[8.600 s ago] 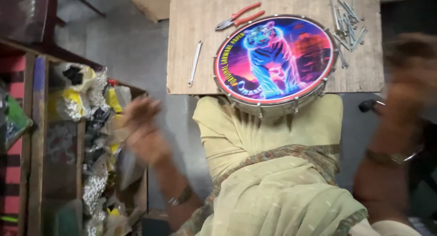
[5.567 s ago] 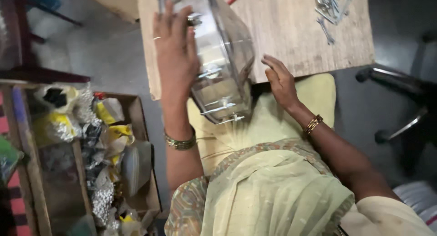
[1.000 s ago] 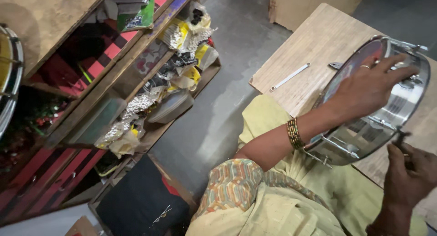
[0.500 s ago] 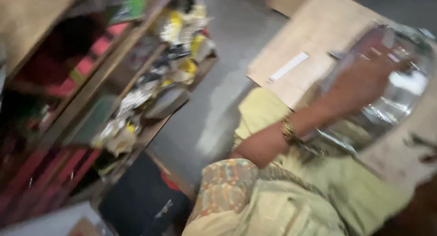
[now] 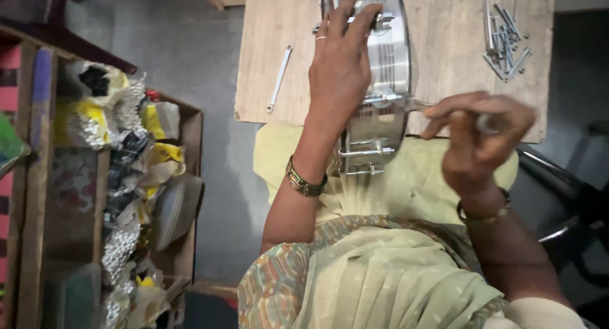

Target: The person assembles a drum by placing its hardware and shell onto a workbench, then tightens the metal rim using a wrench and a screwdriver.

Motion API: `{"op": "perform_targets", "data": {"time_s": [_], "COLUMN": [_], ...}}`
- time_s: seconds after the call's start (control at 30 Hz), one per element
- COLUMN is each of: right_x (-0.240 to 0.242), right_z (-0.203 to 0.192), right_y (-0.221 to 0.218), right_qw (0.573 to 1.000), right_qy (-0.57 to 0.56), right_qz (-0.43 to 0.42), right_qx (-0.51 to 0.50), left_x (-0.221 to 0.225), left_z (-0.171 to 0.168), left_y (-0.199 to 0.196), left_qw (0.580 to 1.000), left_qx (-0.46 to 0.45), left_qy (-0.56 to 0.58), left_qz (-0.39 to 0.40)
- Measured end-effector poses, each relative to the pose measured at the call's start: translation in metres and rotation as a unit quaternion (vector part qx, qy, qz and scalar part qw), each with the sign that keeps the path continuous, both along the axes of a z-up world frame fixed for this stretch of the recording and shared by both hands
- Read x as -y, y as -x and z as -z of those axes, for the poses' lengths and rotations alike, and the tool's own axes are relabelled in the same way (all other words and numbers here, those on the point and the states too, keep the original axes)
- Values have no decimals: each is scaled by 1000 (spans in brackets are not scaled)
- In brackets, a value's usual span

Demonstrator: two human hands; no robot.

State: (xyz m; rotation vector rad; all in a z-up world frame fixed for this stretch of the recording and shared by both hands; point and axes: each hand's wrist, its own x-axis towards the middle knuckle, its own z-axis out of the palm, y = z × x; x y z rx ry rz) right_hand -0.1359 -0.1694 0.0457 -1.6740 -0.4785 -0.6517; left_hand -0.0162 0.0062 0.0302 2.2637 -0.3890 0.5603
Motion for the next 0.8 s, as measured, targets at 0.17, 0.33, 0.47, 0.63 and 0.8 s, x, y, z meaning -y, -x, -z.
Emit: {"op": "perform_targets", "data": {"time_s": [0.17,0.33,0.47,0.63,0.8], "right_x": [-8,-16,-15,-6,-9], "right_z": [34,29,-7,-45,-26], "right_y": [1,1,-9,-60,-13], "right_qw": [990,977,991,925,992], "right_qy": [107,151,5,-76,-66], "right_qz": [-9,-8,-8,-135,-32], "right_qx": [87,148,-131,-347,-100], "left_x": [5,2,-3,-9,-13], "left_z": [-6,-12,-17,-21,-17], "left_y": [5,11,19,33,31], "left_qw": [1000,1000,999,998,998], "left_qx": [-16,-20,-29,-33,-20], "left_qy": [-7,-10,-19,2,3], "left_qz": [6,15,31,56,51]}}
